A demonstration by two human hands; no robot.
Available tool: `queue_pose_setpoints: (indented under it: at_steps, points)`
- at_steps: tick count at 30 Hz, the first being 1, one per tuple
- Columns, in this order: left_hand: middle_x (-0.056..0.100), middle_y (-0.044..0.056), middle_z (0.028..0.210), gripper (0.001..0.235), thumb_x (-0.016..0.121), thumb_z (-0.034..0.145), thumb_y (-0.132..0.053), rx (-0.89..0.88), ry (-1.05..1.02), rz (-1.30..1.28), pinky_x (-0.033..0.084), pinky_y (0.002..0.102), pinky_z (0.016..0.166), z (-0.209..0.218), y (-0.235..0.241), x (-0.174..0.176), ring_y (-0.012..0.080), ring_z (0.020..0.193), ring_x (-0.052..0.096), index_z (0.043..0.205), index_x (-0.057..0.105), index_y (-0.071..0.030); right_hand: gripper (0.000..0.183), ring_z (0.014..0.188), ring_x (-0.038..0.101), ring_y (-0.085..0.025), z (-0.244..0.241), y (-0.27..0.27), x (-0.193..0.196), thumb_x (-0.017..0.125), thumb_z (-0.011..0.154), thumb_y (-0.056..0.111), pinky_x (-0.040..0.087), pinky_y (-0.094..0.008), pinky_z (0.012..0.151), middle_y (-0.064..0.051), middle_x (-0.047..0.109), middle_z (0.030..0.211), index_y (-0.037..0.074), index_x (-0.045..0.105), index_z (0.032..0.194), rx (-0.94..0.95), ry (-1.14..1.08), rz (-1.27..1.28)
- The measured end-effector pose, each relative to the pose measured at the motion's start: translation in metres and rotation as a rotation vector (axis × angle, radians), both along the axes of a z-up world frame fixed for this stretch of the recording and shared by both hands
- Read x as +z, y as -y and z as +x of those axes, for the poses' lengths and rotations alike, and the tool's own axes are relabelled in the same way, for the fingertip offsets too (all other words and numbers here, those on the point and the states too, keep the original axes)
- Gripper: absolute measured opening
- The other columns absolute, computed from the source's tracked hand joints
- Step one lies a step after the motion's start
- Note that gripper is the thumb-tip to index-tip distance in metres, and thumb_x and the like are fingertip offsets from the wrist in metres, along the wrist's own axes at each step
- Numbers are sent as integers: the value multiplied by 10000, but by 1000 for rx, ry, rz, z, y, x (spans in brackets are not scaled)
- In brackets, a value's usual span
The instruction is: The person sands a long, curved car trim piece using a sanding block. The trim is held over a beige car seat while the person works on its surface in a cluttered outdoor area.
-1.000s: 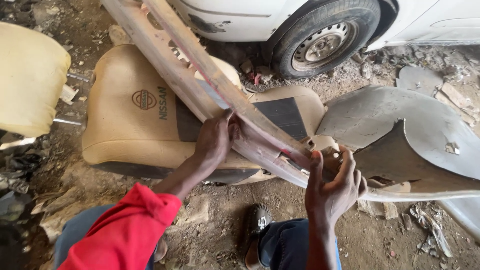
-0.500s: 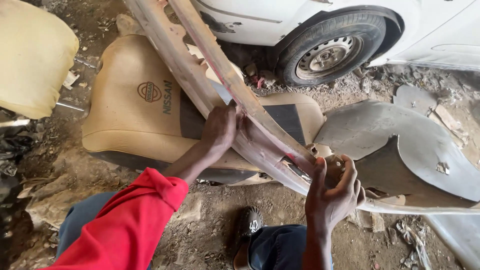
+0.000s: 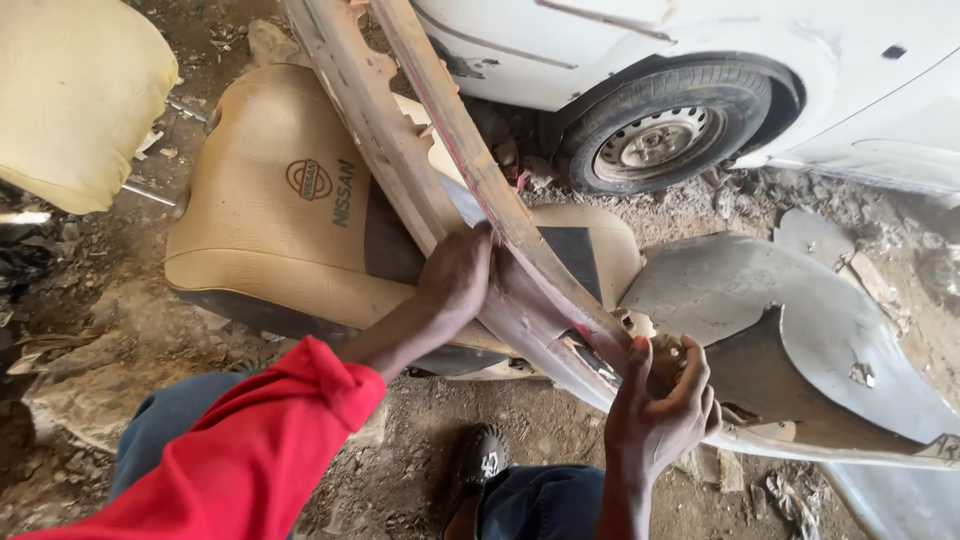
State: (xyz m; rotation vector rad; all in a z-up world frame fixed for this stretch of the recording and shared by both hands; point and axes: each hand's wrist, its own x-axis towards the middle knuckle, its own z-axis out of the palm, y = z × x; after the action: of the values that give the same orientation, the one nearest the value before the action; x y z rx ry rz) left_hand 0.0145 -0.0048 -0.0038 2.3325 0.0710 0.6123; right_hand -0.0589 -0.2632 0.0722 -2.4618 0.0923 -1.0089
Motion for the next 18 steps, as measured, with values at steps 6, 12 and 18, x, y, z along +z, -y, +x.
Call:
queue_pose_setpoints:
  at_steps: [6, 12, 18]
  points:
    - [770, 130, 724, 184, 487, 1207, 27, -36, 13, -11, 580, 395, 337, -2, -7, 24, 231, 439, 692, 1306, 640, 49, 602, 1201, 656, -337, 8, 5, -3, 649, 1088, 622, 348, -545, 1089, -98, 810, 1182, 130, 744, 1422, -31, -51, 14]
    - [743, 114, 758, 290, 409, 1223, -25, -37, -198, -183, 607, 423, 470, -13, 1, 21, 222, 583, 726, 1087, 666, -30, 570, 1234, 666, -358, 5, 5, -4, 655, 1109, 600, 367, -541, 1054, -118, 812, 1302, 130, 747, 1417, -19, -27, -8]
    - [771, 141, 770, 234, 445, 1196, 31, -13, -90, -51, 551, 408, 375, -7, -6, 15, 257, 524, 714, 1354, 616, 6, 531, 1235, 681, -364, 4, 7, -10, 692, 1104, 551, 357, -552, 1086, -131, 810, 1324, 118, 744, 1408, -12, 5, -25]
